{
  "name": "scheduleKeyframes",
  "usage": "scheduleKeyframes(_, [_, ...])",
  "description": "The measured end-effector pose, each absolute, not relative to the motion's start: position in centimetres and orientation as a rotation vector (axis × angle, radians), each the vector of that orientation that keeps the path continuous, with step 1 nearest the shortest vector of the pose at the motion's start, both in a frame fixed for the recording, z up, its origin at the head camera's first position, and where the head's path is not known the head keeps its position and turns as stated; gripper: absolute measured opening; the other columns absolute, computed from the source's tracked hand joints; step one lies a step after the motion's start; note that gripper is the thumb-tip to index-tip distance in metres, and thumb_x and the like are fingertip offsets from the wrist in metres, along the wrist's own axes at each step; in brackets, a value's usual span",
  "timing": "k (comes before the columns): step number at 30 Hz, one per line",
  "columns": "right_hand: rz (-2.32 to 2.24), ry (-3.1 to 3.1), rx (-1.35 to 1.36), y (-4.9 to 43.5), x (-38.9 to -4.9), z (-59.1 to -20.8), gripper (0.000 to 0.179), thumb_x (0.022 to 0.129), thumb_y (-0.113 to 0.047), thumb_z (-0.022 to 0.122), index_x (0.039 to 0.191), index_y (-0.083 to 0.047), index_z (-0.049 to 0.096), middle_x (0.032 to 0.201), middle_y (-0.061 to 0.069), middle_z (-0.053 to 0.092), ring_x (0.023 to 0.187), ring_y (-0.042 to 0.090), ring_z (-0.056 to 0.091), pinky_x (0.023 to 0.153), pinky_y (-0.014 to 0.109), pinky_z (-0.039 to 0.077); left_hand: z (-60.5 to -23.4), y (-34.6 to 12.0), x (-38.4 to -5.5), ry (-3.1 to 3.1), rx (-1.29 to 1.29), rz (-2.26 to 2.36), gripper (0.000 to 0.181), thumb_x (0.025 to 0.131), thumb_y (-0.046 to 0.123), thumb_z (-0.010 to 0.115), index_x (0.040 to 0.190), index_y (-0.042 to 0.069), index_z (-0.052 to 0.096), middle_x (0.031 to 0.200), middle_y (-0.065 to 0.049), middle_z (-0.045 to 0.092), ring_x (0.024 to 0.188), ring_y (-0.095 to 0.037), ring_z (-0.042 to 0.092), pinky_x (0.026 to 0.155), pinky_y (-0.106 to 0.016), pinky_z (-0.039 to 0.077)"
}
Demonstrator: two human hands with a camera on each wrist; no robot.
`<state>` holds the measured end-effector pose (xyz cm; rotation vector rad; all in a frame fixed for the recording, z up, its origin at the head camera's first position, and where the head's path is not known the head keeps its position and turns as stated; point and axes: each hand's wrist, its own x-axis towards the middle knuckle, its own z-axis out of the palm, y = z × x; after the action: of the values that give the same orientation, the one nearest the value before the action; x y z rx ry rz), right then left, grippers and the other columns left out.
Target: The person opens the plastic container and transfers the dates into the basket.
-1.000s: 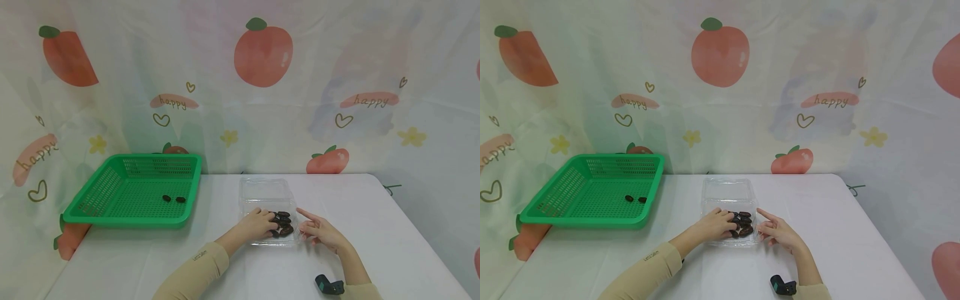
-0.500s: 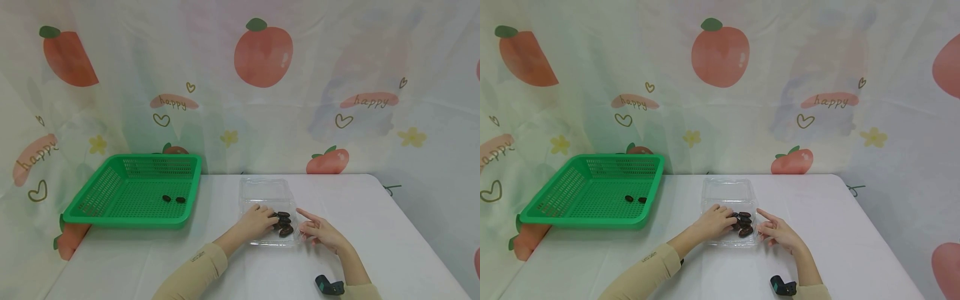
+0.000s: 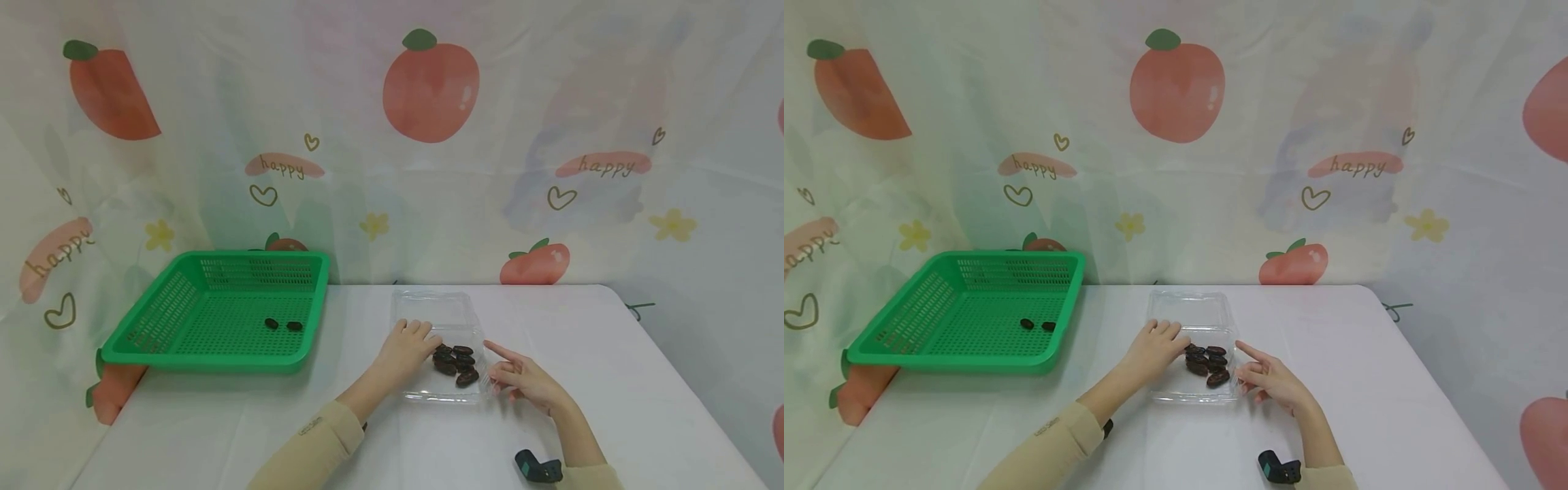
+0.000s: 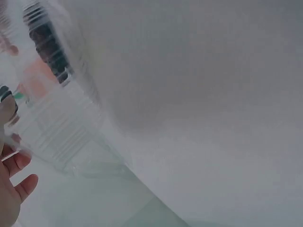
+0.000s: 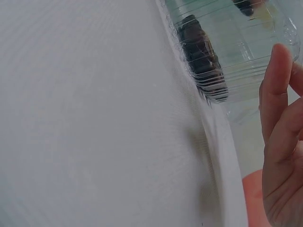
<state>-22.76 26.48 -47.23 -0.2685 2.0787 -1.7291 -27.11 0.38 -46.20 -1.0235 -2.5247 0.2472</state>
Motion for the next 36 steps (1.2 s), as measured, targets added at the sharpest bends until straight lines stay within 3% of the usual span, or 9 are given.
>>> scheduleKeyframes(7, [-1.731,2.074,-0.28,26.5,-22.8,-47.3,0.071,0.091,-0.014,0.056,0.145,-0.002,0.011,0.079,-0.002,0.061,0.065,0.009,0.06,0.047,0.02,0.043,-44.1,-2.2,-26.8,-2.559,-0.923,0.309,0.015,0.092,0.03,0.051,0.107,0.028,0.052,0.105,0.004,0.049,0.097,-0.014,0.047,0.089,-0.034,0.039])
scheduleKeyframes(12, [-1.727,2.078,-0.271,26.5,-22.8,-47.2,0.072,0.09,-0.014,0.057,0.145,-0.002,0.011,0.08,-0.002,0.061,0.065,0.009,0.059,0.047,0.019,0.043,-43.3,-4.3,-26.7,-2.544,-0.884,0.299,0.016,0.088,0.023,0.058,0.103,0.026,0.053,0.103,0.002,0.049,0.094,-0.016,0.047,0.087,-0.035,0.039])
scheduleKeyframes(22, [-1.704,2.096,-0.242,26.6,-23.1,-47.6,0.076,0.088,-0.019,0.06,0.145,-0.003,0.013,0.08,0.0,0.061,0.064,0.009,0.058,0.048,0.019,0.043,-41.6,-7.8,-26.6,-2.441,-0.847,0.184,0.023,0.081,0.007,0.066,0.095,0.019,0.053,0.088,-0.001,0.044,0.083,-0.019,0.044,0.079,-0.036,0.038])
scheduleKeyframes(29, [-1.693,2.112,-0.234,26.7,-23.0,-47.6,0.074,0.088,-0.019,0.06,0.145,-0.004,0.015,0.08,0.001,0.061,0.065,0.01,0.059,0.048,0.019,0.043,-40.8,-10.1,-26.8,-2.405,-0.752,0.21,0.02,0.082,0.009,0.067,0.092,0.016,0.051,0.084,-0.003,0.044,0.082,-0.02,0.047,0.078,-0.036,0.039])
scheduleKeyframes(36, [-1.704,2.1,-0.226,26.6,-23.1,-47.6,0.076,0.088,-0.02,0.061,0.145,-0.005,0.014,0.079,-0.001,0.061,0.065,0.01,0.059,0.048,0.019,0.043,-40.2,-13.2,-27.0,-2.477,-0.642,0.164,0.021,0.085,0.018,0.065,0.099,0.015,0.05,0.091,-0.005,0.045,0.087,-0.024,0.045,0.082,-0.039,0.038])
